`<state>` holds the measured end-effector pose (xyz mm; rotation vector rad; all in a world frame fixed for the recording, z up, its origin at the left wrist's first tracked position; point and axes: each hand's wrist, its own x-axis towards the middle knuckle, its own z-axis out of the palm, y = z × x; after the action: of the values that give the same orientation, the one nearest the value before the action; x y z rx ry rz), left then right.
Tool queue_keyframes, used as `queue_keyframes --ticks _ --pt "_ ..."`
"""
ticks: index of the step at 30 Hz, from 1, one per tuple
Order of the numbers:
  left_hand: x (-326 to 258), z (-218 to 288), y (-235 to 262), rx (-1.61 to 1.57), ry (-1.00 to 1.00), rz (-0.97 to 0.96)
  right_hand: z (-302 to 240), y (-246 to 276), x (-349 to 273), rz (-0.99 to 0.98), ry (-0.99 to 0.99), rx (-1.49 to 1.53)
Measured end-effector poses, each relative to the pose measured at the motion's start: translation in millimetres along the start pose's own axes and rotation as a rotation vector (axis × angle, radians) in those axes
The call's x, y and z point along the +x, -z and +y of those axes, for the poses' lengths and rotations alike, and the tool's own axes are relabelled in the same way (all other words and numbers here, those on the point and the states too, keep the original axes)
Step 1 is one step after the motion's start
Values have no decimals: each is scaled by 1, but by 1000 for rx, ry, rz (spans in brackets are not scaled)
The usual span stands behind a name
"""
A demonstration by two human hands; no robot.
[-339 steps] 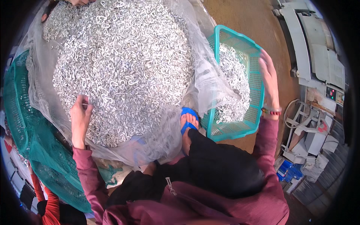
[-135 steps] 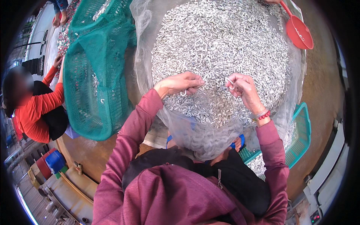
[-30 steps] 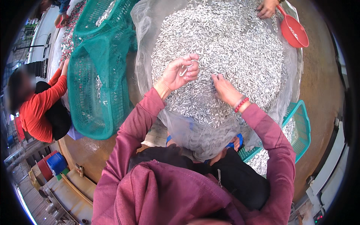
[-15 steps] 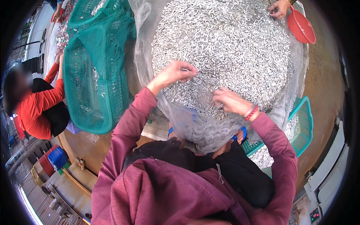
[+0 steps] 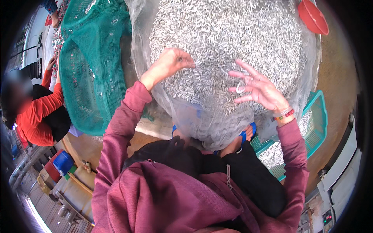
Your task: The person sorts small silver fish by hand from a large pile on a plastic sheet into a green basket. They repeatedly pick up handfuls of fish and place them into the basket while other workers do the same nearby.
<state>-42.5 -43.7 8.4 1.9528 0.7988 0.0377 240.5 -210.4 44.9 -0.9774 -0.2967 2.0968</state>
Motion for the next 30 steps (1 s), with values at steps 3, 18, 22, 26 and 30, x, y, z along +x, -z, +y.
queue_keyframes --ticks 3,18,22,26,30 --pt "-2 16 -1 115 -88 45 4 5 3 93 57 -204" --pt "-30 23 -61 -505 160 -462 35 34 20 405 613 -1734" --pt "-36 1 -103 192 -468 -289 58 39 33 380 497 -1856" --pt "-59 -1 -139 672 -421 -400 55 44 38 410 240 -1443" --pt "-48 -2 -124 548 -472 -363 36 38 28 457 -38 -742"
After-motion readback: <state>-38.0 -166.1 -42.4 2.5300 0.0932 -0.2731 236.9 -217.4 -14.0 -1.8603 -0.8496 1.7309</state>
